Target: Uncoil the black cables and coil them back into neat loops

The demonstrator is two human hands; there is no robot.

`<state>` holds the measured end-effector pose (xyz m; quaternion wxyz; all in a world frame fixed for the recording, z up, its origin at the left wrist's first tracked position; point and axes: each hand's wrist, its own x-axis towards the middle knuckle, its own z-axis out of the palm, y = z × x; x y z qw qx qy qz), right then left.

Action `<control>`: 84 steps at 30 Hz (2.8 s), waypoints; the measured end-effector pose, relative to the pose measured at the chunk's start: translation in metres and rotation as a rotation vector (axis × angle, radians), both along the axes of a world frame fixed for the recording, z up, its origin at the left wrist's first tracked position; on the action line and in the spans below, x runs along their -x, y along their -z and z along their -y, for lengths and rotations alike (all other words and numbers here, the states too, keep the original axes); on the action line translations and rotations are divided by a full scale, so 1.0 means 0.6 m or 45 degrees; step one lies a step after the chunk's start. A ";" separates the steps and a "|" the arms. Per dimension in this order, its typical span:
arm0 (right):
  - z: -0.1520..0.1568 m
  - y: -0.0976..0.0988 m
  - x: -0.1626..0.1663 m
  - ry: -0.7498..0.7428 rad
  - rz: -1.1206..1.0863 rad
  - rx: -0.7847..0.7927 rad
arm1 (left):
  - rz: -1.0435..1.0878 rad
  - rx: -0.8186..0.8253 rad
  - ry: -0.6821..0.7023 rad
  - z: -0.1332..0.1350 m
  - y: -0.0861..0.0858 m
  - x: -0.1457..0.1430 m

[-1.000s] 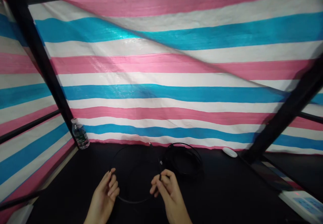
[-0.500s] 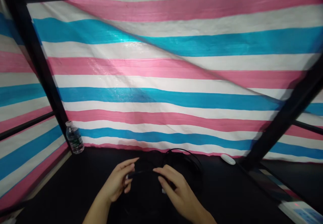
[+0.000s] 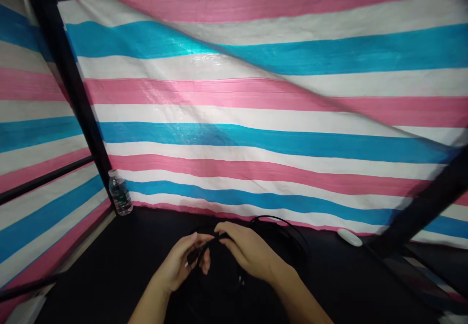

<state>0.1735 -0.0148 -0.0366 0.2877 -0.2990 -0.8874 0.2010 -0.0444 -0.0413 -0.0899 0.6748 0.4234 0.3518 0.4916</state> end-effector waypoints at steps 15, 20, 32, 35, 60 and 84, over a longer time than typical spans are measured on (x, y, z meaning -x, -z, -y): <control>-0.003 0.064 -0.015 0.574 -1.748 0.852 | -0.782 -0.282 0.721 0.037 -0.005 -0.025; 0.001 0.085 -0.048 0.698 -1.898 1.022 | -1.416 -0.782 0.219 0.034 -0.035 0.015; 0.029 0.101 -0.015 0.703 -2.007 0.678 | -0.755 -0.198 -0.741 -0.017 0.053 0.010; 0.031 0.109 -0.011 0.689 -1.957 0.703 | -0.382 -0.161 -0.705 -0.020 0.048 0.007; 0.032 0.078 0.007 0.084 -0.258 -0.438 | -0.023 0.009 0.439 0.049 -0.038 0.002; 0.045 0.127 -0.018 0.423 -0.778 0.784 | -0.158 0.201 0.062 0.038 -0.028 -0.065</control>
